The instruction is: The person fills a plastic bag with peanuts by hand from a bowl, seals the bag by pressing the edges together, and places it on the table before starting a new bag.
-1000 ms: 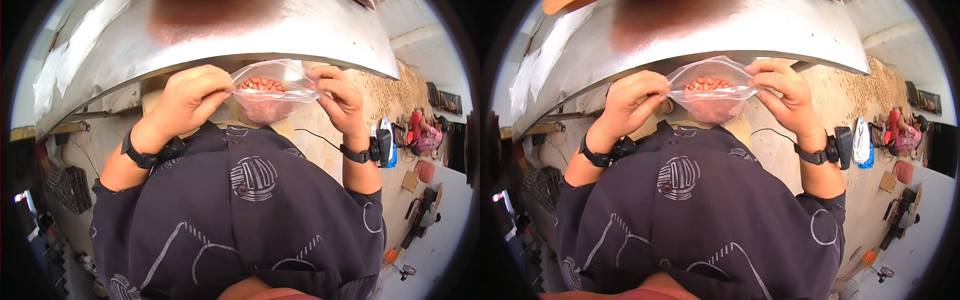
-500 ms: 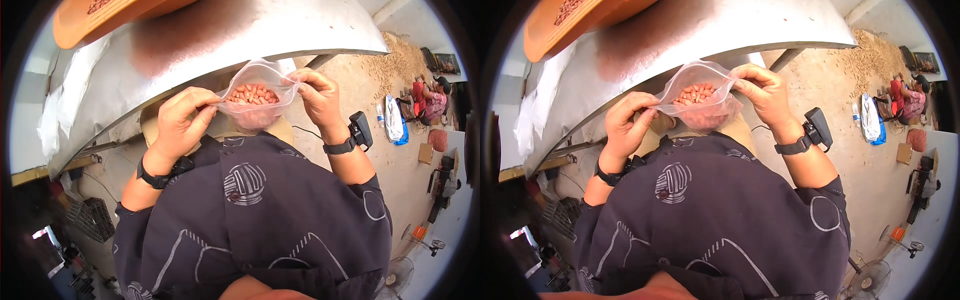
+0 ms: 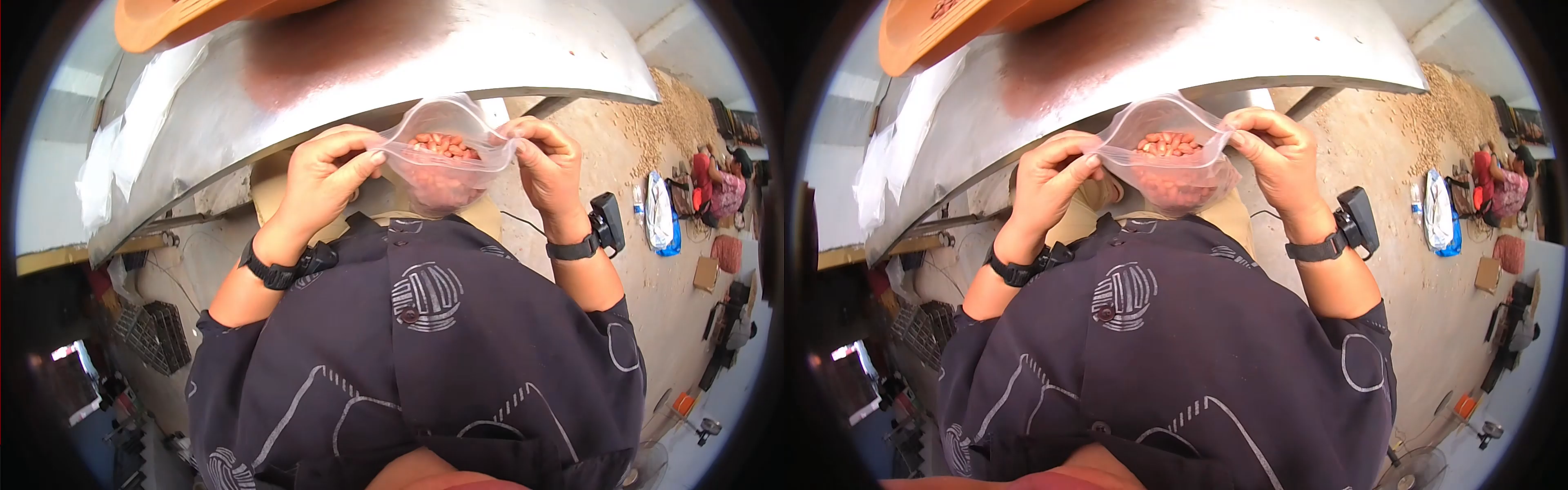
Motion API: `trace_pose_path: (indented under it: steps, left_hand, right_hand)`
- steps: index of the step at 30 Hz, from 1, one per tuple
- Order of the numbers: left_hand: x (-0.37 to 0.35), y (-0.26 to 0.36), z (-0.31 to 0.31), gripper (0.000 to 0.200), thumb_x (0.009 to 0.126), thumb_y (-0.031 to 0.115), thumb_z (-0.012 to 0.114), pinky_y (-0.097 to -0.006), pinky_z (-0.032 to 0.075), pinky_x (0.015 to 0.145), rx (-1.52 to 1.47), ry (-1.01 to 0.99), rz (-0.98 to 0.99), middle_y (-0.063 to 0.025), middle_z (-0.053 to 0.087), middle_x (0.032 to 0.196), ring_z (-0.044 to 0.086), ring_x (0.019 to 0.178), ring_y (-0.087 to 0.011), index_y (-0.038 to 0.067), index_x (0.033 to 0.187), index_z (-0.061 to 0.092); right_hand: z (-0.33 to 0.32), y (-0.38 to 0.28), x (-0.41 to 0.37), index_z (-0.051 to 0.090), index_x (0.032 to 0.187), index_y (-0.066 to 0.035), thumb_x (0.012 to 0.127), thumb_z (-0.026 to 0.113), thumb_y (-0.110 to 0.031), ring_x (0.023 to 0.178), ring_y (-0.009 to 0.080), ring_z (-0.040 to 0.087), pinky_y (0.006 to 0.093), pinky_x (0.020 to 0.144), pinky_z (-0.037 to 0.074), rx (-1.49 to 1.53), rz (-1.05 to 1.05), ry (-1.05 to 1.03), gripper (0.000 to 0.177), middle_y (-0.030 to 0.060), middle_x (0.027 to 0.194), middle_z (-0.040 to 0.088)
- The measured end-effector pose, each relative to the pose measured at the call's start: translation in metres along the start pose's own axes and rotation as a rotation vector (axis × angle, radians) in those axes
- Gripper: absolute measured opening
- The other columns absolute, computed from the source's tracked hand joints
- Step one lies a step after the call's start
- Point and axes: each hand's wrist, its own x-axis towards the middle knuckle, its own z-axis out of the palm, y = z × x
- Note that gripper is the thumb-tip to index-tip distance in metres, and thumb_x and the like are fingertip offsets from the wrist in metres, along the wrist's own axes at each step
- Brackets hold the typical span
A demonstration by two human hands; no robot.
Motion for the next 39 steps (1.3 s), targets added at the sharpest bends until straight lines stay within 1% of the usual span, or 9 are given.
trace_pose_path:
  steps: [3,10,14,17,21,29,33,36,39]
  left_hand:
    - [0.0,0.0,-0.003,0.015,0.086,0.001,0.056,-0.0229,0.049,0.065,-0.015,-0.06,0.042,-0.0091,0.06,0.092,0.058,0.07,-0.0101,-0.007,0.097,0.063]
    - [0.0,-0.002,-0.015,0.016,0.087,0.002,0.055,-0.0236,0.049,0.063,-0.169,-0.064,0.023,-0.0104,0.061,0.091,0.058,0.068,-0.0109,-0.006,0.098,0.064]
    - [0.003,0.011,-0.018,0.014,0.087,0.003,0.056,-0.0203,0.045,0.059,-0.084,0.007,0.1,-0.0054,0.063,0.081,0.058,0.065,-0.0081,-0.003,0.096,0.065]
    - [0.003,0.0,-0.013,0.015,0.087,0.006,0.056,-0.0192,0.044,0.057,0.1,0.024,0.131,-0.0042,0.063,0.077,0.057,0.064,-0.0075,-0.003,0.095,0.066]
    - [0.003,-0.005,-0.012,0.015,0.087,0.006,0.057,-0.0205,0.044,0.056,-0.105,0.057,-0.084,-0.0024,0.06,0.072,0.055,0.06,-0.0067,-0.002,0.097,0.065]
    - [0.005,-0.002,-0.006,0.015,0.087,0.003,0.055,-0.0227,0.044,0.063,0.005,0.041,0.085,-0.0076,0.06,0.084,0.055,0.065,-0.01,-0.004,0.096,0.064]
    - [0.004,0.003,-0.001,0.015,0.087,0.004,0.056,-0.0229,0.043,0.064,0.031,0.028,0.107,-0.0071,0.06,0.083,0.055,0.065,-0.0096,-0.004,0.096,0.064]
    - [0.004,0.003,-0.001,0.015,0.086,0.004,0.056,-0.0229,0.043,0.064,0.057,0.027,0.113,-0.0072,0.06,0.084,0.055,0.065,-0.0094,-0.004,0.096,0.064]
    - [0.003,0.004,-0.001,0.015,0.086,0.004,0.056,-0.0228,0.044,0.064,0.051,0.032,0.114,-0.0076,0.06,0.085,0.055,0.065,-0.0093,-0.004,0.096,0.064]
  right_hand:
    - [0.002,0.001,0.002,0.062,0.09,0.003,0.081,0.063,0.0,0.086,0.0163,0.06,0.0285,0.079,0.048,0.021,-0.029,0.01,0.009,0.0108,0.092,0.064]
    - [-0.01,-0.015,0.018,0.059,0.094,0.004,0.083,0.06,0.0,0.088,0.0235,0.059,0.0345,0.08,0.048,-0.113,-0.149,-0.037,0.011,0.0148,0.093,0.061]
    - [-0.012,-0.038,0.026,0.061,0.089,0.003,0.081,0.061,0.004,0.084,0.0163,0.059,0.027,0.074,0.048,-0.294,-0.288,-0.094,0.008,0.0111,0.089,0.063]
    - [-0.019,-0.023,0.022,0.062,0.09,0.003,0.081,0.062,0.004,0.084,0.0132,0.059,0.0249,0.074,0.048,-0.411,-0.153,-0.004,0.009,0.0095,0.09,0.063]
    - [-0.021,-0.017,0.022,0.06,0.1,0.003,0.082,0.062,0.002,0.083,0.0122,0.059,0.0227,0.073,0.048,-0.104,0.019,0.039,0.018,0.0084,0.092,0.063]
    - [-0.017,-0.003,0.016,0.056,0.109,0.006,0.085,0.061,-0.016,0.107,0.0227,0.054,0.0384,0.093,0.042,0.194,0.144,-0.013,0.033,0.0153,0.11,0.06]
    - [-0.01,-0.002,0.016,0.057,0.107,0.007,0.09,0.055,-0.013,0.102,0.0212,0.057,0.0348,0.092,0.042,0.127,0.142,0.045,0.027,0.0148,0.107,0.061]
    - [-0.003,-0.004,0.018,0.063,0.101,0.004,0.089,0.058,-0.011,0.084,0.0079,0.052,0.0216,0.074,0.041,0.178,0.104,0.112,0.02,0.0038,0.095,0.062]
    - [-0.005,-0.002,0.018,0.064,0.1,0.004,0.089,0.059,-0.012,0.08,0.0066,0.05,0.021,0.071,0.04,0.133,0.098,0.124,0.02,0.0025,0.091,0.061]
